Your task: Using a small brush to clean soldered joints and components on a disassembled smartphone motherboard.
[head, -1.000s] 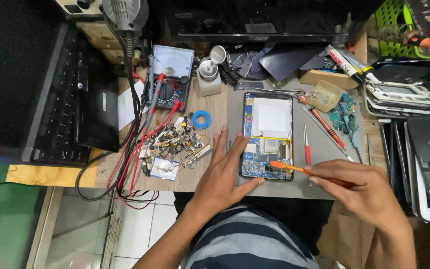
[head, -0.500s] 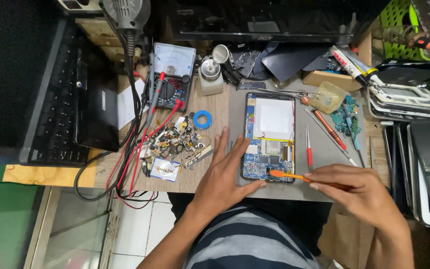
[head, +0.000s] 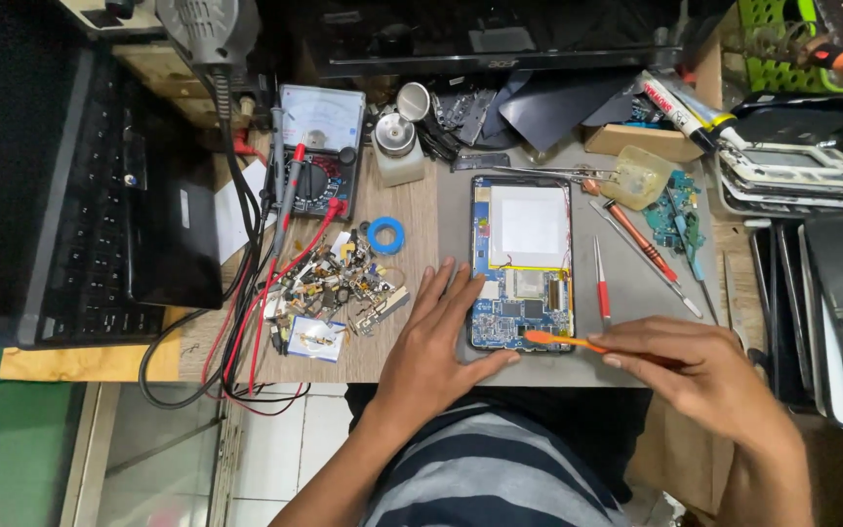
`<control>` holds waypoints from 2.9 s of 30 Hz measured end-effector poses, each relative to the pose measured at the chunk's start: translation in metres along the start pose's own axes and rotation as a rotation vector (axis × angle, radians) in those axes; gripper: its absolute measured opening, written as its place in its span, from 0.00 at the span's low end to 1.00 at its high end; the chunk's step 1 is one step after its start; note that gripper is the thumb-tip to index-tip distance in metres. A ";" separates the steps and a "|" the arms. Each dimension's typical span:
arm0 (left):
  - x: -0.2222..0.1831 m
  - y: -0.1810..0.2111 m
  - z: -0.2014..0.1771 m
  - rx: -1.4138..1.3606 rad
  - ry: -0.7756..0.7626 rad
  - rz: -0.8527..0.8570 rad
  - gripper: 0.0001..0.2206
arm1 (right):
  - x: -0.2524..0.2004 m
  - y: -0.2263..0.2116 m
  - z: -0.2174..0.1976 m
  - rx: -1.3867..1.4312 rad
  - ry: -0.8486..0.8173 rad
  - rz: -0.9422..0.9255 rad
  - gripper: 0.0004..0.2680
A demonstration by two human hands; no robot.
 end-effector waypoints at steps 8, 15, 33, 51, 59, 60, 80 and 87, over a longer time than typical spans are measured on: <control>0.000 0.000 0.000 0.000 0.013 0.012 0.37 | 0.001 -0.001 -0.006 0.044 0.044 -0.008 0.10; -0.001 0.001 0.000 0.012 0.004 -0.005 0.38 | -0.004 0.002 -0.023 0.038 0.104 0.001 0.10; 0.000 -0.001 -0.001 -0.035 0.010 -0.005 0.38 | 0.069 -0.098 -0.056 -0.214 0.364 -0.094 0.07; 0.002 0.004 -0.008 -0.117 0.002 0.010 0.35 | 0.215 -0.100 0.007 -0.670 0.182 -0.075 0.10; 0.002 0.002 -0.005 -0.119 0.002 0.001 0.35 | 0.206 -0.116 -0.007 -0.636 0.252 -0.100 0.08; 0.002 0.002 -0.005 -0.116 0.014 0.006 0.35 | 0.205 -0.118 -0.008 -0.643 0.262 -0.120 0.08; -0.005 -0.005 0.001 -0.077 -0.008 -0.028 0.39 | 0.046 -0.045 -0.046 -0.275 -0.098 0.415 0.09; -0.001 0.000 -0.003 -0.024 0.011 -0.009 0.39 | 0.008 -0.032 -0.034 -0.363 -0.159 0.306 0.11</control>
Point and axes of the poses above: each hand's wrist, its own x-axis towards the middle knuckle, its own z-axis out of the palm, y = z × x, the point moved 8 cm from there along x, towards the middle knuckle, and after that the axes turned 7 degrees about -x, right-handed, at the moved point
